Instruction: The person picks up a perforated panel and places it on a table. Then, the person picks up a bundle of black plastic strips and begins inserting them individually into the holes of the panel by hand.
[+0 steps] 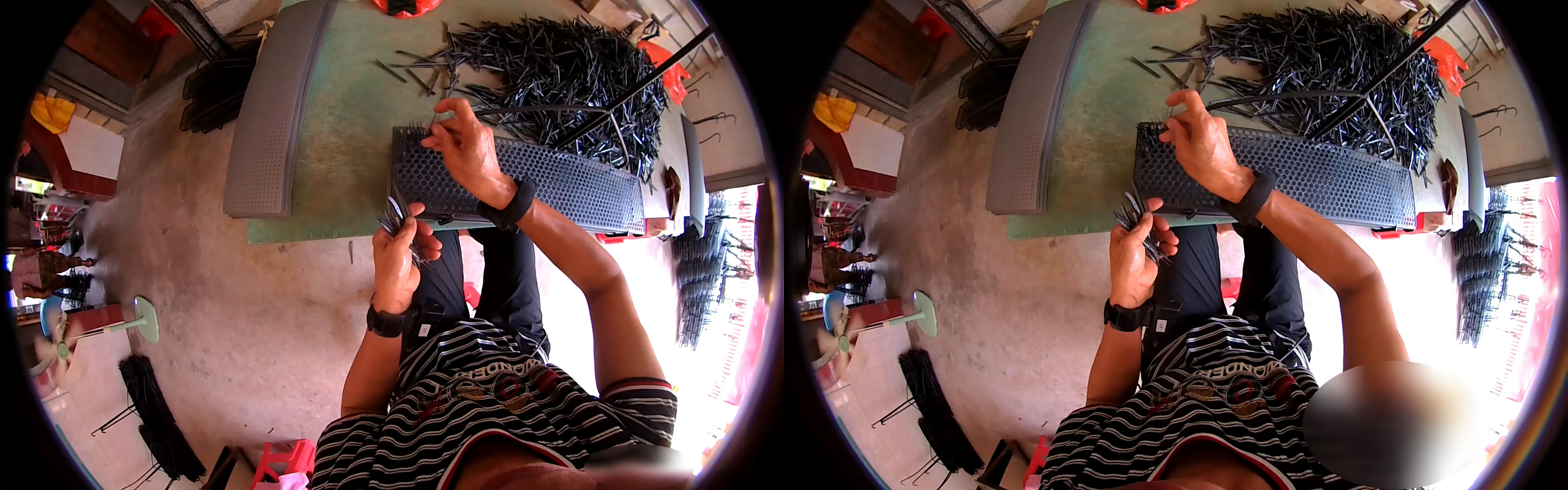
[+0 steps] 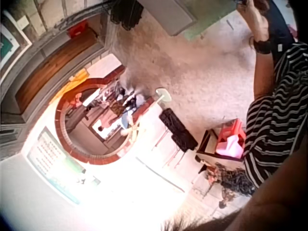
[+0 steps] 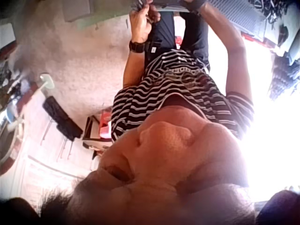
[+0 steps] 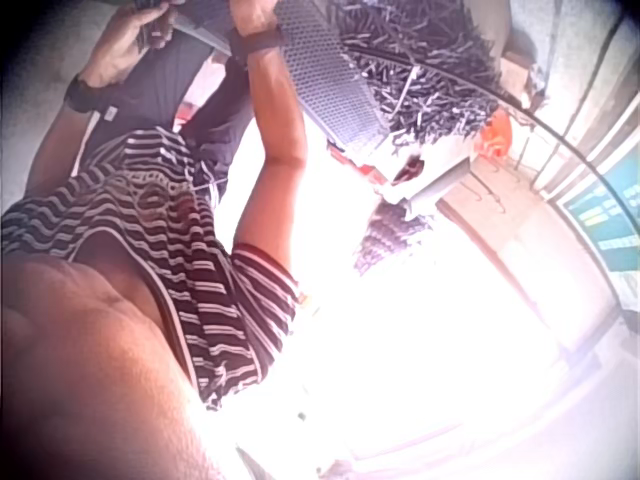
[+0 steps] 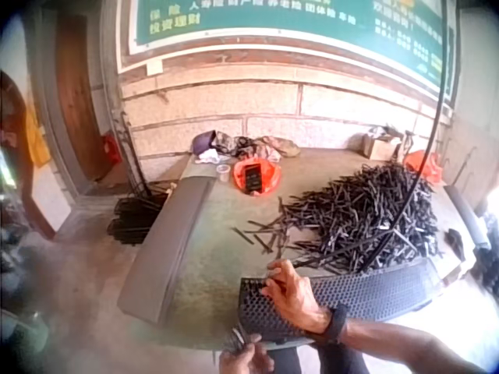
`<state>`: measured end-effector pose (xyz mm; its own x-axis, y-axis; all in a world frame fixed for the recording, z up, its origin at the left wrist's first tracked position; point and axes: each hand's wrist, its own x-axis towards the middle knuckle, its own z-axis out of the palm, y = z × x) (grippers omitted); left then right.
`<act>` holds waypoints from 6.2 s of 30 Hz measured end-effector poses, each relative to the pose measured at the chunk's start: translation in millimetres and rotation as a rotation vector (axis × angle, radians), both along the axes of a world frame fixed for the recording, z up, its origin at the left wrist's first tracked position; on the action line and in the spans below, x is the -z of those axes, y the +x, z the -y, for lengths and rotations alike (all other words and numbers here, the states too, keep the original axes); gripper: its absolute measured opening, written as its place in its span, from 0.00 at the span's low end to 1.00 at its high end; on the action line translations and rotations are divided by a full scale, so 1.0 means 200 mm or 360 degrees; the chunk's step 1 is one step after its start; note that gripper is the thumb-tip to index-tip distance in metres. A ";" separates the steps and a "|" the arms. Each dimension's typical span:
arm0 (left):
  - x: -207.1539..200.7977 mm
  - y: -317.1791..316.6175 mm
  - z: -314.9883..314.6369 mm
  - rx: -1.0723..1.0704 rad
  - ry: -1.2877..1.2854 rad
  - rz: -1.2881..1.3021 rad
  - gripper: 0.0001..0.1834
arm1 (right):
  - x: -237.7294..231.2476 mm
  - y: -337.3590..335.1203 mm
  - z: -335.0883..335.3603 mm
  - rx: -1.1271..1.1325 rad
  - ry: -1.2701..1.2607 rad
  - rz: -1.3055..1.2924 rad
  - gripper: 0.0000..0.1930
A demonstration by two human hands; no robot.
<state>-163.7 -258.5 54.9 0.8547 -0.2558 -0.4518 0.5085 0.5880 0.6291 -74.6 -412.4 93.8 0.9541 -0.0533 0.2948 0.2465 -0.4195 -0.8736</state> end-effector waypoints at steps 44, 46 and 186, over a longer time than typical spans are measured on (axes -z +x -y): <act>0.01 -0.03 0.01 0.0429 0.0035 0.0007 0.13 | -0.13 -0.06 0.02 -0.0251 0.0349 -0.0532 0.07; 0.03 -0.04 0.01 0.0381 0.0015 -0.0022 0.14 | -0.11 -0.04 0.01 -0.0147 0.0238 -0.0126 0.07; 0.04 -0.03 -0.06 0.0381 -0.0037 -0.0028 0.11 | 0.04 -0.03 -0.13 -0.0194 -0.0251 0.0308 0.06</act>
<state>-169.0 -246.6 47.0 0.7604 -0.4605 -0.4579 0.6460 0.4636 0.6065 -81.2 -385.5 85.7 0.8758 0.1193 0.4676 0.4592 -0.5039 -0.7316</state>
